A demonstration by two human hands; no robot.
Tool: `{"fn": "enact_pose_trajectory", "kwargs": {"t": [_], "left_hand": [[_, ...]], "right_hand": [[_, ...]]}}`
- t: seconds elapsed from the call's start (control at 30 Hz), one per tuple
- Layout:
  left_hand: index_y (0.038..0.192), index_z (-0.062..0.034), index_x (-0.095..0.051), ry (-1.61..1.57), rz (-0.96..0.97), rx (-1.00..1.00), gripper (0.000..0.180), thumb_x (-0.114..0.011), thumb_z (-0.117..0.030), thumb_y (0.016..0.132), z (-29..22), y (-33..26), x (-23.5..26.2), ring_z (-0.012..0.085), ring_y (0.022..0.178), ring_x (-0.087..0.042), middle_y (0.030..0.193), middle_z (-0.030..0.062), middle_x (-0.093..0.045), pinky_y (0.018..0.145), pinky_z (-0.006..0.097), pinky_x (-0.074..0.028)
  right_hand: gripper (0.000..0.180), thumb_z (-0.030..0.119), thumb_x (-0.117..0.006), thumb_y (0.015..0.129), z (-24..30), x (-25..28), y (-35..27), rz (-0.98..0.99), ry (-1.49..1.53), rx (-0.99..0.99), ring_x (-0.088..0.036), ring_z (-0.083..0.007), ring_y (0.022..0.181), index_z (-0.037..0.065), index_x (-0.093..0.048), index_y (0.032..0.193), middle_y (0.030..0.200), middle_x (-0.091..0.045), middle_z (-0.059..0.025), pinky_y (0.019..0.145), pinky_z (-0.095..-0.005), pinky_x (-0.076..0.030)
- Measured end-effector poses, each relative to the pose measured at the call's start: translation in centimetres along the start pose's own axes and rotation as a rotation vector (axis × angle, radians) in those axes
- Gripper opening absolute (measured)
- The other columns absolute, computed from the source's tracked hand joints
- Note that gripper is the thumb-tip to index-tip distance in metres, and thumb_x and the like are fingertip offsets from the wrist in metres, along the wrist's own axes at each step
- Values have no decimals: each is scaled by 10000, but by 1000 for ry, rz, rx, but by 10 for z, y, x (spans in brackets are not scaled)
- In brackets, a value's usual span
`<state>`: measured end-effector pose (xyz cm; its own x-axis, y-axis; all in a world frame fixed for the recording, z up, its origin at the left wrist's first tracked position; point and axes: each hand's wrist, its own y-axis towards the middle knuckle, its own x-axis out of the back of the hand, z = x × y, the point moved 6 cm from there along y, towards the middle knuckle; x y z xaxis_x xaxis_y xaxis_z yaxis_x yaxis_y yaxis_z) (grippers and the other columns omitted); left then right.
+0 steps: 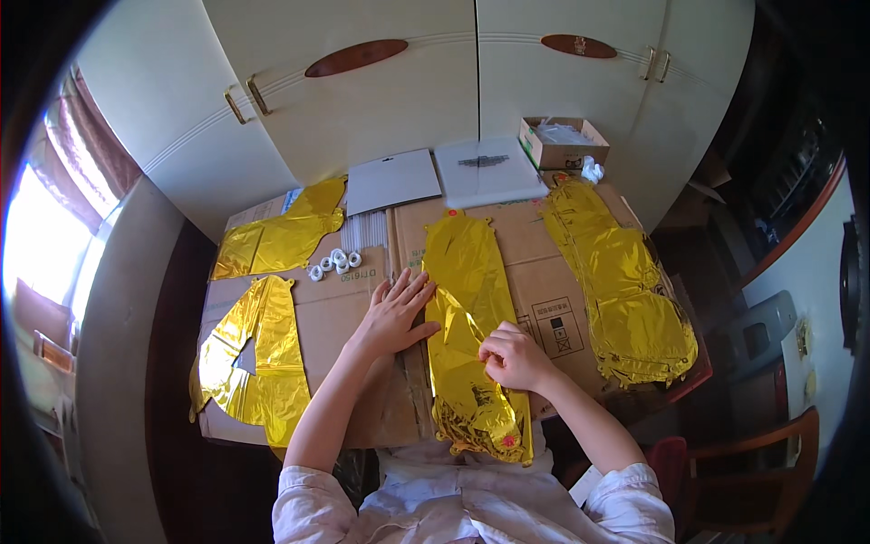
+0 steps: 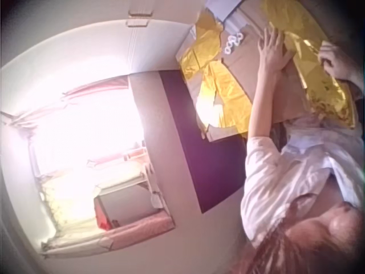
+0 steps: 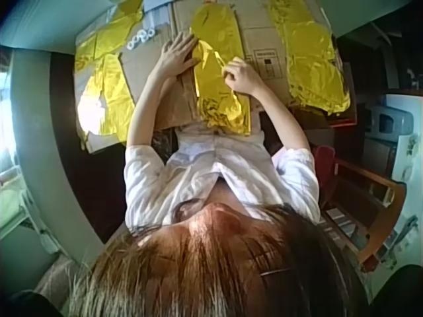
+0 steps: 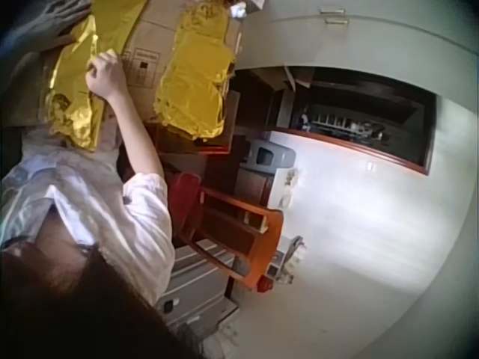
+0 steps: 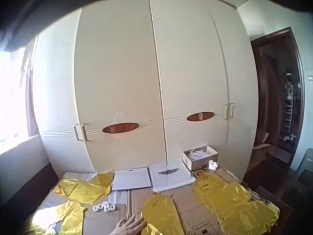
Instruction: Folding gold-colored inflatable foil balloons at a packaging station.
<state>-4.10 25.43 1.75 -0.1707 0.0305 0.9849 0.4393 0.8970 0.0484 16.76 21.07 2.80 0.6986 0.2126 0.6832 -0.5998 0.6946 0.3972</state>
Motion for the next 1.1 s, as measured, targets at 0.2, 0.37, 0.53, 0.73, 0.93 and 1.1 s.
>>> {"fn": "enact_pose_trajectory", "kwargs": {"t": [0.2,0.37,0.53,0.73,0.93,1.1], "left_hand": [[1494,-144,-355,11,15,14,773,-516,-610,898,0,1,0,317,1478,-176,1569,80,-303,1158,554,-159],[1499,-142,-340,34,10,4,780,-501,-617,902,0,0,-2,315,1475,-186,1567,81,-306,1160,551,-157],[1516,-128,-299,35,40,4,799,-480,-622,914,-1,0,-4,315,1482,-168,1571,102,-294,1165,529,-126],[1498,-133,-338,64,-36,-19,798,-496,-633,896,1,0,-7,299,1469,-216,1552,92,-334,1154,546,-169],[1518,-126,-293,31,22,-2,793,-478,-612,919,-1,-1,-2,309,1484,-161,1583,99,-268,1159,548,-124],[1516,-118,-298,43,11,-4,782,-467,-603,927,-1,-2,-4,306,1485,-159,1583,101,-269,1156,555,-124]], "right_hand": [[28,15,-598,712,-1,-1,-1,10,6,-8,-554,-246,740,43,-602,718,689,-602,-60,685,-356,-482],[32,24,-609,717,-2,-2,-1,27,-13,-10,-550,-248,763,49,-613,737,740,-606,-66,719,-361,-481],[117,72,-663,744,29,21,8,16,-238,63,-573,-256,902,73,-681,859,931,-618,-89,872,-376,-462],[339,158,-581,867,58,-25,15,243,-314,320,-513,-216,1266,39,-661,1174,1297,-605,-71,1078,-410,-365],[384,198,-563,898,50,-47,3,308,-334,287,-483,-222,1308,63,-619,1254,1341,-578,-62,1125,-417,-327],[395,235,-578,922,51,-50,-1,328,-357,284,-458,-242,1332,70,-588,1281,1384,-541,-69,1119,-457,-333]]}}
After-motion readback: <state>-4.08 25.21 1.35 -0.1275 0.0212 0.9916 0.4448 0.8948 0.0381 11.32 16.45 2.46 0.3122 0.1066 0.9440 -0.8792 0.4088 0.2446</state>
